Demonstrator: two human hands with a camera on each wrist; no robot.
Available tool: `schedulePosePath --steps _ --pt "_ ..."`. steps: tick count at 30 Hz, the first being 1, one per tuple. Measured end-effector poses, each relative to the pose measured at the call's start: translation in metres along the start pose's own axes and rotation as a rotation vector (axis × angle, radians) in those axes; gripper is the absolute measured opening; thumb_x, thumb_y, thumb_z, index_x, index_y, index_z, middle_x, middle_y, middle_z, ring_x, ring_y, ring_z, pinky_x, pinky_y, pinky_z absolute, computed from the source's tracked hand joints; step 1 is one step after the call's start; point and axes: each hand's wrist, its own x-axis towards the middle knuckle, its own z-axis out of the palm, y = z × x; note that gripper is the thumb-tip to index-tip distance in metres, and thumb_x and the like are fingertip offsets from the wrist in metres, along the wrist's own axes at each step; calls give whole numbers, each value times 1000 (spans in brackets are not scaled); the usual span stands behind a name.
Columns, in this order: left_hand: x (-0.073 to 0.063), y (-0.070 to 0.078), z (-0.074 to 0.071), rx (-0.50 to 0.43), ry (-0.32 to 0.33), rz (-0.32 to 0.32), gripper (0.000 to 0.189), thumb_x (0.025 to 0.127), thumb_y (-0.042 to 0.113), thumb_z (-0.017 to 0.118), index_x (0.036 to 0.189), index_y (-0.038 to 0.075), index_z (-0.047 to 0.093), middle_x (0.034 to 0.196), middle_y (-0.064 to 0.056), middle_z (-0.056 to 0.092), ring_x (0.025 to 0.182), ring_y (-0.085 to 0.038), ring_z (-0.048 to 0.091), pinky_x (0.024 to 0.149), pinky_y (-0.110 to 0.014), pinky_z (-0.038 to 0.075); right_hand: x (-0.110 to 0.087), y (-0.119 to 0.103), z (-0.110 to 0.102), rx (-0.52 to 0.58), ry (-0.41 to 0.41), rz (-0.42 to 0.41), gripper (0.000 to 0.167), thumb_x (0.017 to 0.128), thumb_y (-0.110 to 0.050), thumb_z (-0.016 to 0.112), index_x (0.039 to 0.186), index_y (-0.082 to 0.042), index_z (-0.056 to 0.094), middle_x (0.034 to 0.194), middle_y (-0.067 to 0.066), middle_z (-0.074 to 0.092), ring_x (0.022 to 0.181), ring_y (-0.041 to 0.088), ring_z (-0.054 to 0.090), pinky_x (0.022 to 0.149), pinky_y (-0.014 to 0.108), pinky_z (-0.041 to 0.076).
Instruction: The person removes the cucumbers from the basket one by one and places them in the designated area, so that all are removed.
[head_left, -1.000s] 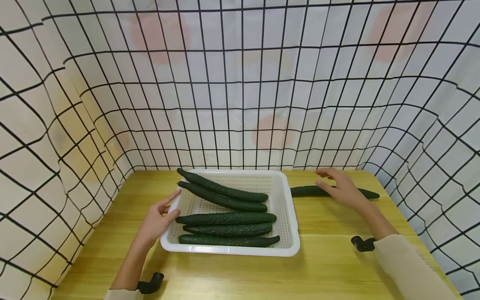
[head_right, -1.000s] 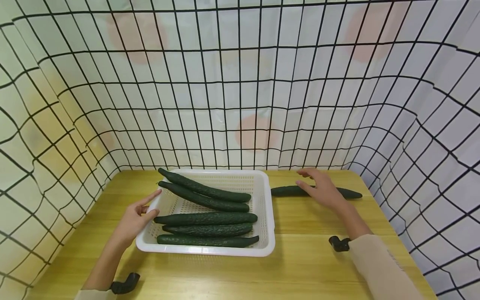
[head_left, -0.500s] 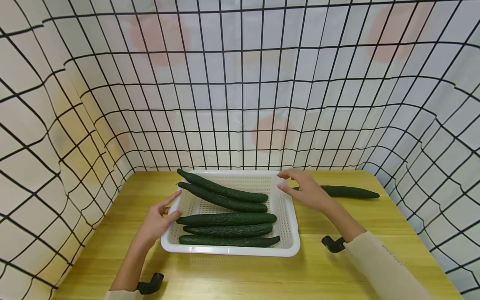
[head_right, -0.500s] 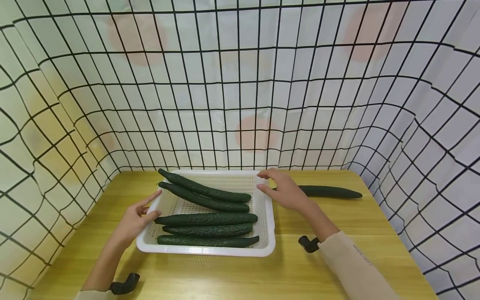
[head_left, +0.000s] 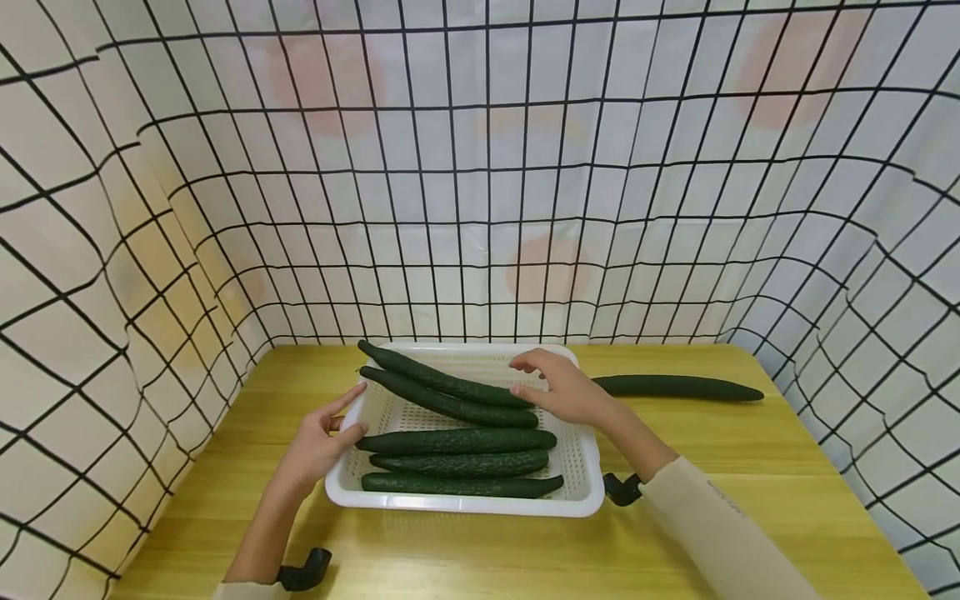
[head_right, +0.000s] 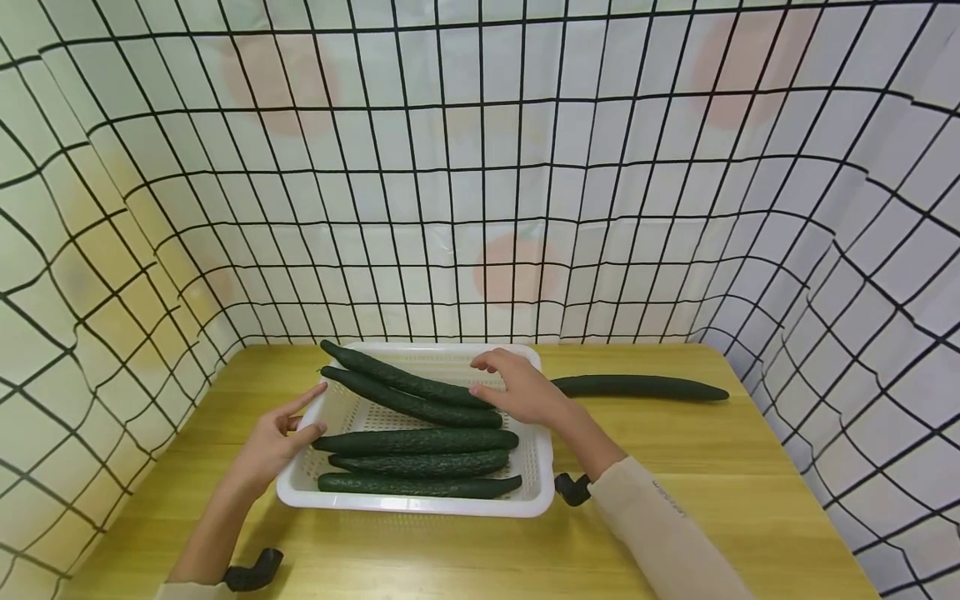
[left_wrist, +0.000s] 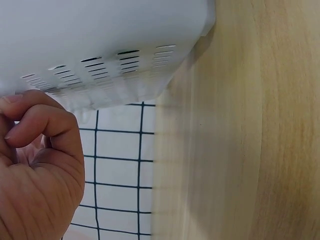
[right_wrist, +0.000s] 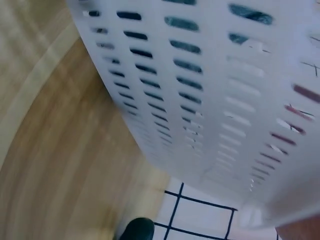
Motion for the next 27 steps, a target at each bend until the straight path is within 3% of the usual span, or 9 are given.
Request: schedulePosePath --steps 7,13,17,27 --pt "-2 1 -2 8 4 -7 69 96 13 69 158 29 43 92 -20 63 67 -24 69 57 -38 62 13 -6 11 -86 -63 -12 52 103 -38 63 146 -11 53 143 8 58 129 30 56 107 48 50" --pt "-1 0 1 0 6 -12 69 95 13 71 157 31 45 92 -21 63 66 -25 70 57 -40 63 24 -7 22 -92 -144 0 53 104 -35 62 147 -8 52 146 10 56 132 33 55 108 50 49" --pt "0 -2 3 3 6 -9 70 95 13 72 157 31 46 90 -20 62 66 -24 69 57 -39 63 26 -5 28 -121 -231 36 59 104 -36 61 152 -6 47 152 13 51 139 34 51 113 52 46" --pt "0 -1 1 7 16 -5 70 94 13 72 157 30 46 91 -21 62 66 -25 69 57 -40 63 29 -9 30 -205 -358 101 71 105 -43 57 160 -5 33 163 18 36 151 36 36 121 54 36"
